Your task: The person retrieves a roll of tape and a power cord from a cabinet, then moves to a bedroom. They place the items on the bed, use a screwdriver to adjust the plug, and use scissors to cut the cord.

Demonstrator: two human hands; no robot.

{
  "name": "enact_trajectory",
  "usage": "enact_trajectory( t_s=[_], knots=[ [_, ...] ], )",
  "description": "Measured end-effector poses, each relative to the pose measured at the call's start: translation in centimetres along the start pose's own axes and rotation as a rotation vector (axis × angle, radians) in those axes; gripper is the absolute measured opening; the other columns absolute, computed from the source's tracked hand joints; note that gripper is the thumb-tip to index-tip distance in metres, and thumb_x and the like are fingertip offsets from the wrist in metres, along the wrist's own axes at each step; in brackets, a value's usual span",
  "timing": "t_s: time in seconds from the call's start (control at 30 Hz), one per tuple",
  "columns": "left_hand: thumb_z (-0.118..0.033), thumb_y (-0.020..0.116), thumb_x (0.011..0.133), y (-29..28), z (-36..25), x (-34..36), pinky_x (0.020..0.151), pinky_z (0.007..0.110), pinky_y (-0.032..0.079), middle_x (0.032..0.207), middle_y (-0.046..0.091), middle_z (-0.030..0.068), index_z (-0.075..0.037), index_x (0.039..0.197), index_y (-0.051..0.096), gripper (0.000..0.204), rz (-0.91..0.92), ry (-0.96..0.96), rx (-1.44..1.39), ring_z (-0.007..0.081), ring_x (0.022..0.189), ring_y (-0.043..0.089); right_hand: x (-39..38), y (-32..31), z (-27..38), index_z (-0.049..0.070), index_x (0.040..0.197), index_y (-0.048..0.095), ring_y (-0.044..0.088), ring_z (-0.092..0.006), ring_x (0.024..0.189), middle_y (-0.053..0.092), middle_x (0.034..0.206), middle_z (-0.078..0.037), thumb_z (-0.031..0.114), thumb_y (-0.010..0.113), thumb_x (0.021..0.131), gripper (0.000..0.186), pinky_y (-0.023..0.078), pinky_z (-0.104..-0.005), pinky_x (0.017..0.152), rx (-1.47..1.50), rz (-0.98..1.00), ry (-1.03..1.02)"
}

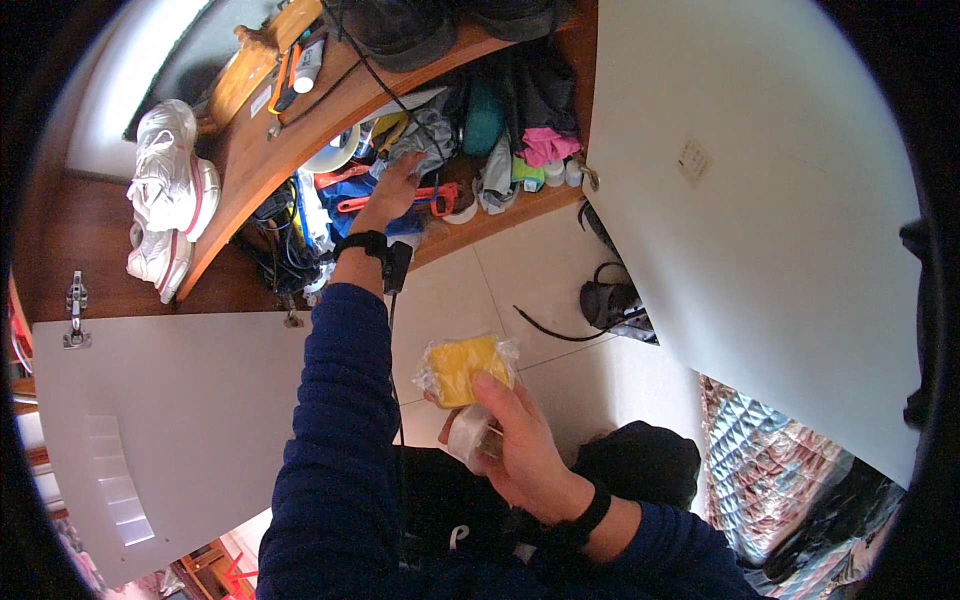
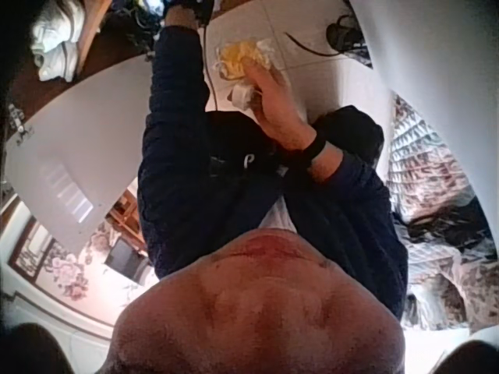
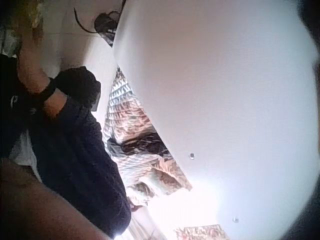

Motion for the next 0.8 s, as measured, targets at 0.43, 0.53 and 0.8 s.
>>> enact_trajectory(
  t_s=[0.43,0.53,0.8],
  knots=[
    [-0.019,0.049,0.102,0.3,1.7,-1.1,0.094,0.031,0.046,0.117,0.067,0.0082,-0.007,0.128,0.063,0.032,0.005,-0.132,-0.340,0.0199,0.109,0.059,-0.1,-0.7,0.8,0.005,0.134,0.046,0.064,-0.0157,0.090,0.063,0.115,-0.011,0.042,0.052,0.099,0.051,0.055,-0.0301,0.076,-0.115,-0.034,-0.057],
    [-0.019,0.050,0.102,2.2,1.2,-1.7,0.094,0.033,0.047,0.120,0.066,0.0084,-0.007,0.131,0.060,0.033,0.079,-0.152,-0.345,0.0211,0.110,0.059,0.2,-0.8,0.5,0.007,0.136,0.045,0.065,-0.0165,0.097,0.061,0.117,-0.008,0.034,0.055,0.100,0.046,0.059,-0.0320,0.075,-0.047,-0.001,-0.048],
    [-0.005,0.053,0.093,6.5,-2.4,-7.6,0.107,0.040,0.042,0.132,0.061,0.0141,-0.004,0.132,0.058,0.039,0.031,-0.044,-0.273,0.0288,0.121,0.058,0.8,-1.0,-1.3,0.008,0.126,0.053,0.066,-0.0181,0.086,0.066,0.109,-0.009,0.038,0.053,0.101,0.040,0.056,-0.0323,0.076,-0.040,-0.017,-0.013]
  ],
)
Point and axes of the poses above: each hand's wrist, its own x-axis towards the middle knuckle, its own y-axis out of the palm, z = x × y, the point moved 7 cm from there along x, towards the middle knuckle
